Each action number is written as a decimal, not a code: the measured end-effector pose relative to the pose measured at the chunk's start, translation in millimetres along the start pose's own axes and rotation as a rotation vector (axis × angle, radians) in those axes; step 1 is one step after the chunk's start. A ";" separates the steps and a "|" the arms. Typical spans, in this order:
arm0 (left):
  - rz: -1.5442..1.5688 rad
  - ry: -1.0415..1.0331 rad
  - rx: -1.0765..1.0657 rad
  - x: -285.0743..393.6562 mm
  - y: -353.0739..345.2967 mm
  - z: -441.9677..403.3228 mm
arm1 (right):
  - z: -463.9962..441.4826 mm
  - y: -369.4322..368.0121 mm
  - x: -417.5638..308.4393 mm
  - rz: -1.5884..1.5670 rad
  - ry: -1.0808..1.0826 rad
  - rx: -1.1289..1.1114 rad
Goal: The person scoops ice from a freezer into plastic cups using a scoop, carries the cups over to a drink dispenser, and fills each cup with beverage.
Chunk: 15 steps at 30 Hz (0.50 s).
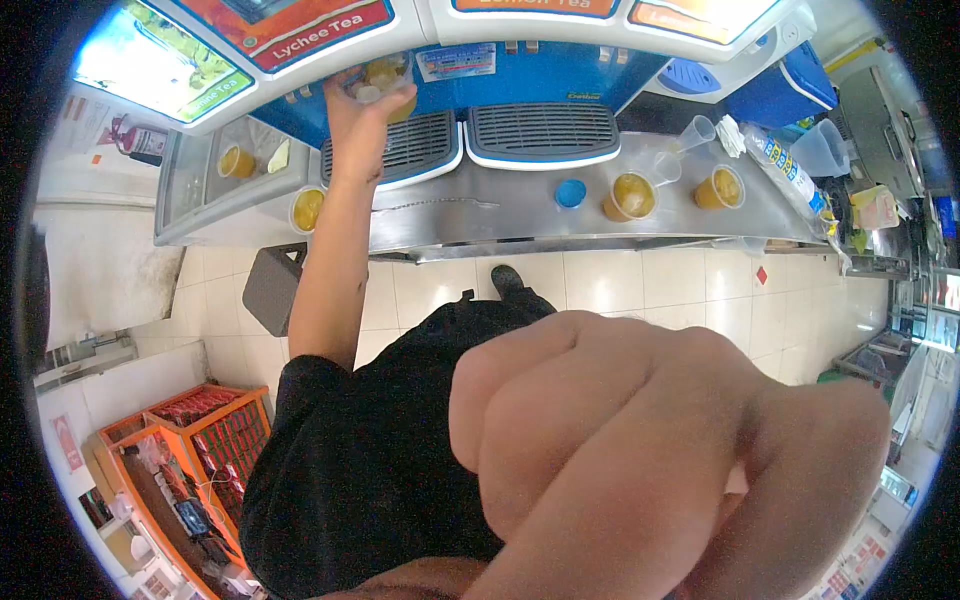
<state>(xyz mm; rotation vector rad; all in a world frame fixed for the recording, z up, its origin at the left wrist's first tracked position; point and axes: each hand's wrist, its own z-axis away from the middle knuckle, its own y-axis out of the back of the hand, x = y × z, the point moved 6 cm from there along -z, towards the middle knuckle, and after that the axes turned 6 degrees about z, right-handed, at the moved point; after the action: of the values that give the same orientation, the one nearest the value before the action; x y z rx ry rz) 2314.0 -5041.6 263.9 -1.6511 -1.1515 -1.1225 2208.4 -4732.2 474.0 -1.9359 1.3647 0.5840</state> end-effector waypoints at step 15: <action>0.002 0.025 0.015 -2.3 -0.1 0.9 | 5.3 -7.2 -1.1 0.046 0.001 0.135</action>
<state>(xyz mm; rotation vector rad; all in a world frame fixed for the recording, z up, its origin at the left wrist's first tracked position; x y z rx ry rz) 2313.7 -5041.3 261.5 -1.6218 -1.1398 -1.1274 2214.9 -4726.0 473.3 -1.8012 1.4158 0.4991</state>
